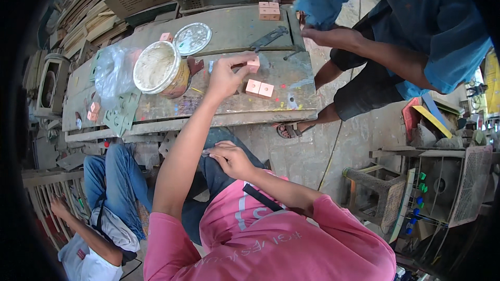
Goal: The person sands a small pink wooden block using a sanding sponge, smoothing its edges and surfaces. They then use a small brush to apply a substance to the block and place it on a table.
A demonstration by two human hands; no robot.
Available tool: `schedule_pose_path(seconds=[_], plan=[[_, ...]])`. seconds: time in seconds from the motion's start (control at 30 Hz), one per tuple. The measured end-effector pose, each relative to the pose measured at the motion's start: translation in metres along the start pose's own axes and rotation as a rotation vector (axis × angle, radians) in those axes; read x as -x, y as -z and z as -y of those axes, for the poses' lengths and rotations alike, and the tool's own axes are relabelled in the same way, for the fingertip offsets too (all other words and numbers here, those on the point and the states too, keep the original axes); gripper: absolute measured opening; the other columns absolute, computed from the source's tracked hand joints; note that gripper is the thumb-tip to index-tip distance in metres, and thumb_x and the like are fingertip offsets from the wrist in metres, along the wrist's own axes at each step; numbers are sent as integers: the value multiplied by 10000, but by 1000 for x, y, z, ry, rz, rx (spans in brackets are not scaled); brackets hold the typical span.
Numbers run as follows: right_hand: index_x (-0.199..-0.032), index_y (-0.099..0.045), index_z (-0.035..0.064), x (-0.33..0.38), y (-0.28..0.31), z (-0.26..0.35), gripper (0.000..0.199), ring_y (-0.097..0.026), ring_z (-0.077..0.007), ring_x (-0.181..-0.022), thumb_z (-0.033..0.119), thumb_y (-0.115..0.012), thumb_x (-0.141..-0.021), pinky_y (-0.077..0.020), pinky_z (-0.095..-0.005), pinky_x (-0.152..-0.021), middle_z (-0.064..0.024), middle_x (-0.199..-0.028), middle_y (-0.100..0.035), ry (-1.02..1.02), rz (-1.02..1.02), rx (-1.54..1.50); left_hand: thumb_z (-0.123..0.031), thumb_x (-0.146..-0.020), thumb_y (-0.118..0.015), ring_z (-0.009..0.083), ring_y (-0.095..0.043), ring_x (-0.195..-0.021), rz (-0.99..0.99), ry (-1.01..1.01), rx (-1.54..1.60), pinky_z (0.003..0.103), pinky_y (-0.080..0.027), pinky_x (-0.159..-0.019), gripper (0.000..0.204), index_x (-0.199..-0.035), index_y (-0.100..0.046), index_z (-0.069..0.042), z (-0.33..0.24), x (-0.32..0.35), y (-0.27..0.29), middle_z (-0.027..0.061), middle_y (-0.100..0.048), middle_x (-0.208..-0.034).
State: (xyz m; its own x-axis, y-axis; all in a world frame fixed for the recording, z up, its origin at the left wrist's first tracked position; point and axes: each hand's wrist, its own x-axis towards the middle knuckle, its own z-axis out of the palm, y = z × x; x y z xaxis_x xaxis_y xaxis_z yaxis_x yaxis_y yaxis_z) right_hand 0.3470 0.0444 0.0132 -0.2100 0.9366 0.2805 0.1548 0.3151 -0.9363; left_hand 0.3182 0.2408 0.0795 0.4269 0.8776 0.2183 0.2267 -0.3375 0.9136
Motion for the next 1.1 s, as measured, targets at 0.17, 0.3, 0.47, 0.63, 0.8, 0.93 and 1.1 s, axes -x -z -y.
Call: schedule_pose_path(seconds=[0.17,0.3,0.47,0.63,0.8,0.93,1.1], plan=[[-1024,-689,9,-1,1,-5,191,-644,-323,-883,17,-618,-847,-471,-402,-907,-158,-928,-691,5,-8,-20,-4,-847,-565,217,-579,-1167,244,-86,145,304,-435,-985,379,-1223,-616,-10,16,-1,-6,141,-630,-1237],[-1029,-690,18,0,1,-8,193,-641,-321,-906,23,-617,-850,-471,-402,-908,-150,-951,-692,-17,-1,-38,-35,-807,-633,229,-512,-1245,460,101,295,324,-393,-1037,564,-1352,-490,-11,17,4,7,150,-538,-1356],[-1038,-689,28,-2,2,-8,196,-636,-327,-921,35,-616,-855,-472,-407,-906,-147,-955,-692,-9,5,-45,-142,-659,-800,326,-512,-1215,440,-262,-180,378,-409,-1029,797,-1367,-453,-22,0,5,21,212,-513,-1335],[-1040,-686,23,-1,2,-10,195,-636,-332,-916,40,-614,-860,-473,-409,-899,-153,-959,-691,-9,8,-30,-199,-561,-860,358,-520,-1158,343,-280,-203,405,-417,-1007,875,-1332,-486,-25,15,4,6,202,-556,-1247],[-1019,-686,9,-4,4,-5,186,-638,-342,-895,19,-606,-851,-473,-410,-895,-163,-939,-689,-11,-3,-56,-218,-561,-865,345,-546,-1099,250,-206,-172,406,-434,-961,860,-1319,-502,-33,11,9,-1,174,-589,-1177],[-995,-682,-15,-1,3,-6,179,-639,-352,-875,0,-602,-836,-472,-408,-893,-183,-912,-683,-13,-8,-60,-252,-579,-867,335,-557,-1097,191,-240,-157,404,-435,-961,859,-1331,-502,-52,22,11,-13,167,-598,-1173],[-982,-675,-33,-1,3,-10,173,-637,-360,-850,-10,-606,-825,-471,-409,-879,-202,-859,-663,-1,-13,-45,-235,-587,-862,360,-535,-1143,155,-274,-122,415,-419,-983,847,-1322,-496,-27,15,10,-21,190,-579,-1223]])
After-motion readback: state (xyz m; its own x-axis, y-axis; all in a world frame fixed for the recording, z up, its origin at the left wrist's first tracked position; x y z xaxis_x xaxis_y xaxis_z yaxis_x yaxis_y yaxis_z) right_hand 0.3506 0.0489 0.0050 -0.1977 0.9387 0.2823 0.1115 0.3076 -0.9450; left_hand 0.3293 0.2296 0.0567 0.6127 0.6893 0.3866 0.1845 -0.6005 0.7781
